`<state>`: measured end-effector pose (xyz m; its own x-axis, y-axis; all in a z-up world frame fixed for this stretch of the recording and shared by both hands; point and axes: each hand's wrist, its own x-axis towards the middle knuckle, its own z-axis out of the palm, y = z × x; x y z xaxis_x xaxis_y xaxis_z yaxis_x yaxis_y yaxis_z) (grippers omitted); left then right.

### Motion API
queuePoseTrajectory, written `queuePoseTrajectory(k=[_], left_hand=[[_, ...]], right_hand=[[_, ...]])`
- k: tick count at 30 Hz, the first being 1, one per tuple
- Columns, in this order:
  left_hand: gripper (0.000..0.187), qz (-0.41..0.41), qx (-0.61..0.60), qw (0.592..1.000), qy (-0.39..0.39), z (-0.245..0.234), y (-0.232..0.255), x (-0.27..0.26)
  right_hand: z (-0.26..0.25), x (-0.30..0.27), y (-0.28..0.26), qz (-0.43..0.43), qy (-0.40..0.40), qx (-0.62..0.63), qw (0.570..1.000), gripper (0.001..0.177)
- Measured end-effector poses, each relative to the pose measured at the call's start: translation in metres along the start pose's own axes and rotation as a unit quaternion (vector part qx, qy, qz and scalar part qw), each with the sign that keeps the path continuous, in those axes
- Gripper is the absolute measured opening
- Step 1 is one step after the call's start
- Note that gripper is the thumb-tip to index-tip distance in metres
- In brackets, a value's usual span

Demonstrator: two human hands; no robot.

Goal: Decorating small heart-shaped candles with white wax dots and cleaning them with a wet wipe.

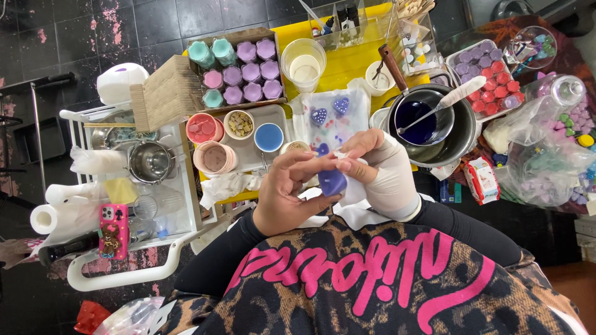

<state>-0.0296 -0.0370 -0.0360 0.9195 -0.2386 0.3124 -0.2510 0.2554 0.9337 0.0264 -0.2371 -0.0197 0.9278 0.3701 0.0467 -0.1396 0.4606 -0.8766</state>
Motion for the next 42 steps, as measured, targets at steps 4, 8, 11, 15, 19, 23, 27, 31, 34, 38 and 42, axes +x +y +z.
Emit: queuePoseTrajectory(k=[4,8,11,15,19,23,27,31,34,38,42], left_hand=[[0.083,0.011,-0.015,1.000,-0.004,0.002,0.003,0.003],[0.083,0.015,-0.016,1.000,-0.006,0.000,-0.001,-0.001],[0.084,0.019,-0.025,1.000,0.004,-0.002,0.001,-0.001],[0.085,0.021,-0.025,0.999,0.010,-0.006,0.001,-0.001],[0.087,0.014,-0.047,0.999,0.009,-0.007,-0.001,-0.001],[0.087,-0.012,-0.103,0.994,-0.011,-0.008,0.001,0.000],[0.087,-0.027,-0.170,0.985,0.005,-0.009,0.003,0.003],[0.091,-0.020,-0.241,0.970,0.016,-0.014,-0.005,0.002],[0.097,0.010,-0.183,0.983,0.017,-0.018,-0.012,-0.001],[0.096,0.051,-0.130,0.990,-0.005,-0.019,-0.007,0.004],[0.097,0.050,-0.081,0.995,0.000,-0.017,-0.007,0.002]], right_hand=[[-0.002,0.000,0.005,-0.002,0.025,0.000,1.000,0.021],[-0.002,-0.001,0.002,0.004,0.019,0.007,1.000,0.020],[-0.003,-0.003,-0.002,0.006,-0.029,0.019,0.999,0.020],[0.003,-0.003,-0.008,-0.011,-0.089,-0.045,0.995,0.035],[-0.005,-0.005,-0.002,-0.055,-0.095,-0.087,0.990,0.036],[-0.005,0.001,-0.009,0.016,-0.053,-0.029,0.998,0.021],[-0.020,0.003,0.004,0.072,0.037,-0.080,0.993,0.017],[-0.020,0.019,-0.005,0.078,0.115,0.040,0.989,0.017],[-0.017,0.015,-0.014,0.023,0.138,0.055,0.989,0.031],[-0.018,-0.004,-0.016,-0.026,0.089,-0.036,0.995,0.037],[-0.028,-0.030,-0.001,-0.019,0.068,-0.117,0.991,0.034]])
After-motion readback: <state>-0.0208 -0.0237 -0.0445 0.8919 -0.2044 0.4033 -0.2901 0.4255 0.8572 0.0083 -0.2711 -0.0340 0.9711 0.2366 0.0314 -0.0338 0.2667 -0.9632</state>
